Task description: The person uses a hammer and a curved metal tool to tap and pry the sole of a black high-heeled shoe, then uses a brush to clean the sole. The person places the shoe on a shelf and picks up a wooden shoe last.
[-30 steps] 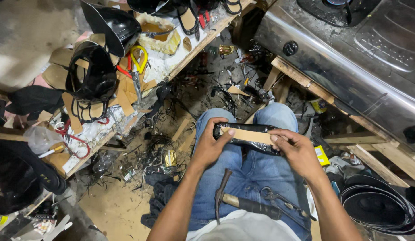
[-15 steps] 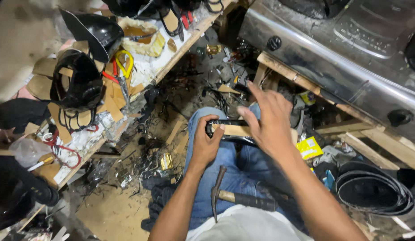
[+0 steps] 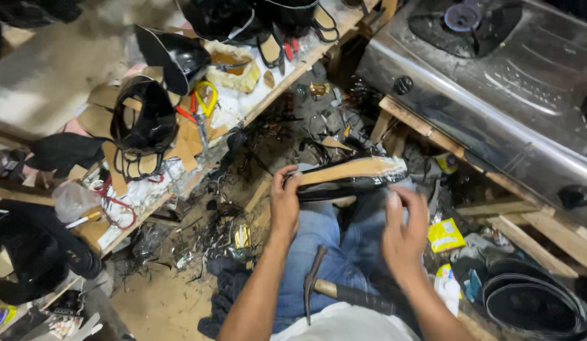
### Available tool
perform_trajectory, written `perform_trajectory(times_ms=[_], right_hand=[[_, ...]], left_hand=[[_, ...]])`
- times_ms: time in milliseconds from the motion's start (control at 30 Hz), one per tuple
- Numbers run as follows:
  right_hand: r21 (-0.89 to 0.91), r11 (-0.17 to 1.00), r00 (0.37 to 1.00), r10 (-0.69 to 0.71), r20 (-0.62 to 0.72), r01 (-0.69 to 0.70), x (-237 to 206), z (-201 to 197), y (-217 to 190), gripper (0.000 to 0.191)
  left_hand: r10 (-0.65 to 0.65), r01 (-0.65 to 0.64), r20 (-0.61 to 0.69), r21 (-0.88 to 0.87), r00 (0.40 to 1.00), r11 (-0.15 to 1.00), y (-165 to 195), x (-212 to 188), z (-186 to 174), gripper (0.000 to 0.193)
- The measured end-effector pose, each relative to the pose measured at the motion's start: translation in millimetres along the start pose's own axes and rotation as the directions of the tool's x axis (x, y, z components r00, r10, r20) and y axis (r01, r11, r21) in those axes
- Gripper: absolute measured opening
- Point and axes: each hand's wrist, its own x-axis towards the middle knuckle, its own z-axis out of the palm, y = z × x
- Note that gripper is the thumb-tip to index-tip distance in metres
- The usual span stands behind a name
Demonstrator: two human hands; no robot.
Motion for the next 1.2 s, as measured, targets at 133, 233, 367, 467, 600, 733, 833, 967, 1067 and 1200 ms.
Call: perform_trajectory(times_ms=[133,233,367,467,600,733,833,967,1067,1200], right_hand=[[0.323,0.926,0.968,0.127,0.217,-0.194,-16,10,8,0.051],[0.429,0.862,0.858,0.014,0.513,-0.270,-1,30,6,0.092],[0.522,0.726,0.743,-0.022,0.669,-0.448,10,59,-20,0.108],[0.498,0.620,0.698,0.113,0.708,-0.606,4,74,-39,0.105],[0.455,0.782,0.763,0.041,0.645,-0.426,2,85,-40,0.100],[0.362,0.887,0.681,-0.077,0.729,-0.288,12,82,-18,0.078],[0.304,0.814,0.575,0.045,0.817,-0.495,16,85,2,0.076],[0.296,0.857,0.606,0.024,0.795,-0.422,11,98,21,0.085],[0.353,0.802,0.775,0.204,0.598,-0.483,12,101,27,0.081],[0.378,0.692,0.723,0.305,0.619,-0.615,27,74,26,0.075]], left_hand=[[-0.419,0.410,0.077,-0.427,0.905,0.806,-5,1,-1,0.042],[-0.339,0.530,0.430,-0.482,0.837,0.697,-8,-33,5,0.059],[-0.631,0.735,0.381,-0.294,0.676,0.611,3,-58,-10,0.057],[-0.289,0.225,0.096,0.418,0.953,0.880,21,-72,-29,0.054],[-0.094,0.039,0.146,0.340,0.985,0.940,50,-84,-43,0.060],[-0.242,0.197,0.167,0.245,0.956,0.949,76,-81,-42,0.064],[-0.369,0.358,0.000,0.237,0.930,0.903,91,-72,-38,0.064],[-0.029,-0.083,0.247,0.430,0.969,0.899,105,-79,-29,0.089],[-0.086,-0.055,0.371,0.354,0.925,0.934,108,-85,-21,0.090],[-0.124,0.102,0.186,0.125,0.975,0.987,99,-59,-9,0.089]])
